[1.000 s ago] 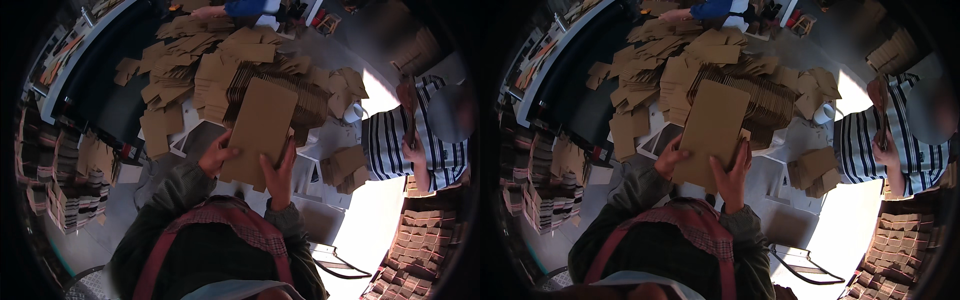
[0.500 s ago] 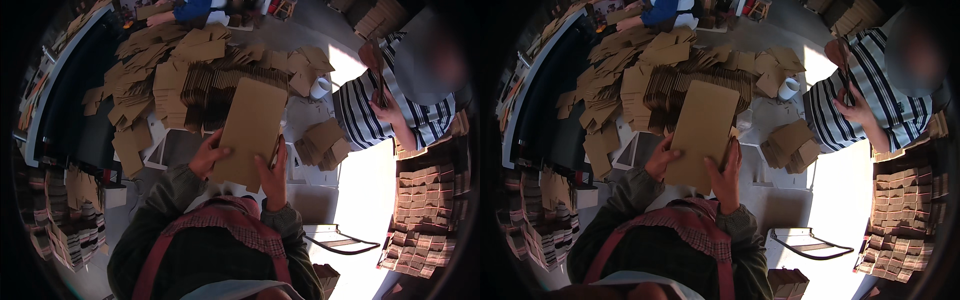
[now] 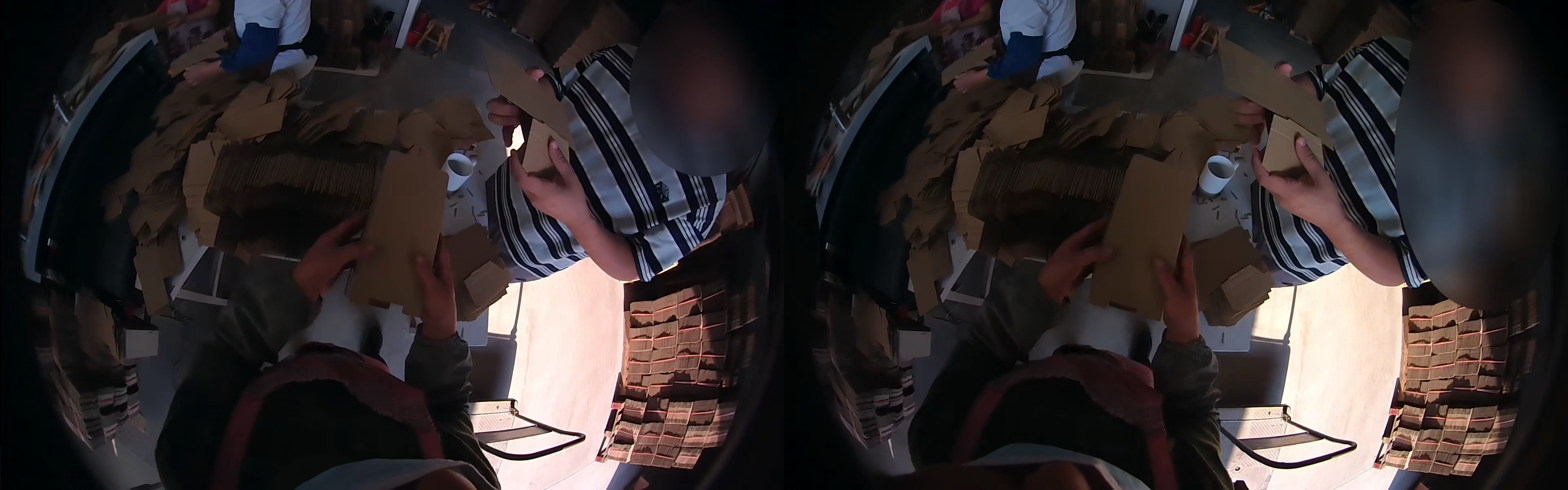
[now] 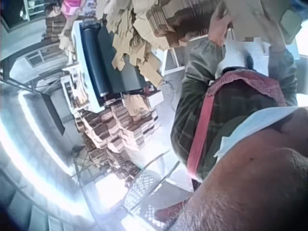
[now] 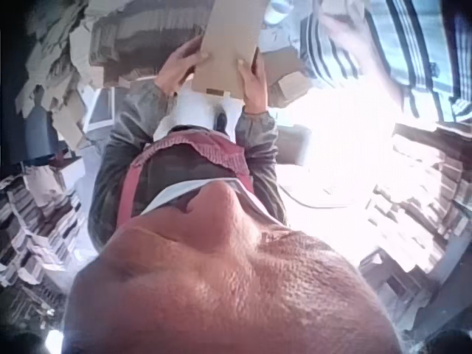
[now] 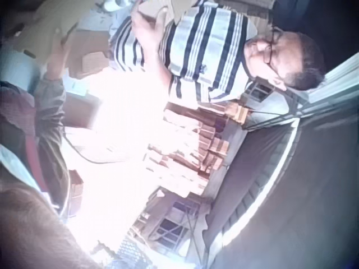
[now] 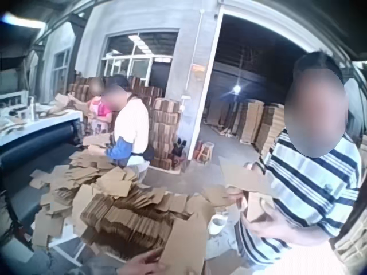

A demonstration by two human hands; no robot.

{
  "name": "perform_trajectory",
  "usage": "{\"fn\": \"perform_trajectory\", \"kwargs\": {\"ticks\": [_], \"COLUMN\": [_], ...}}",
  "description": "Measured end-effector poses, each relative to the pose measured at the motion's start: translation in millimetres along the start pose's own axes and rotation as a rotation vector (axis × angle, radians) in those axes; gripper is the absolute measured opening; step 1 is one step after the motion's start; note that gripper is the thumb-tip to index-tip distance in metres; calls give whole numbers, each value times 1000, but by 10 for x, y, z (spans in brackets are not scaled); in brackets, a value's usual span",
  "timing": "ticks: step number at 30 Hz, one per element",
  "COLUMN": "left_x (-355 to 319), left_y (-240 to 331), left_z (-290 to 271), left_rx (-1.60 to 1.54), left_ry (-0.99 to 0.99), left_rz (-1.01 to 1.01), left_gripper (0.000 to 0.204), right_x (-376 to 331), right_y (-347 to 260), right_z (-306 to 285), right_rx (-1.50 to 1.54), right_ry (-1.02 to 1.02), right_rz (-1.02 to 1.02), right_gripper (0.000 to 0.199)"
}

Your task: The person repeatedly picks up flat cardboard pieces from a conveyor belt, folds them by hand, and places them into a growing stack. Other workers are visible nearby performing similar tasks.

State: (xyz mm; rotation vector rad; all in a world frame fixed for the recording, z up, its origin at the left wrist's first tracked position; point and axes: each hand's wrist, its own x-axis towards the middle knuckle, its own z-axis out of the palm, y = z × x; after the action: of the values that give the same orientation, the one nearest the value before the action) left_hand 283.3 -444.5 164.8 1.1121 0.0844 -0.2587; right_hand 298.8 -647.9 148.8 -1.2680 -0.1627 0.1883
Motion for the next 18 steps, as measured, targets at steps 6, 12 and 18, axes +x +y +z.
{"fn": "perform_trajectory", "kwargs": {"ticks": [6,12,18], "left_x": [694,989,1103], "left_y": [-189,-195,-191], "left_z": [292,576,660], "left_rx": [-196,-263,-259], "left_ry": [67,104,170], "left_rz": [3,84,100], "left_gripper": [65,63,62], "right_x": [639,975,1163], "right_y": [27,-68,-225], "right_z": [-587,-923,-1038], "right_rx": [-90,-93,-74], "right_ry": [-58,-115,-204], "right_rz": [36,30,16], "right_gripper": [68,68,67]}}
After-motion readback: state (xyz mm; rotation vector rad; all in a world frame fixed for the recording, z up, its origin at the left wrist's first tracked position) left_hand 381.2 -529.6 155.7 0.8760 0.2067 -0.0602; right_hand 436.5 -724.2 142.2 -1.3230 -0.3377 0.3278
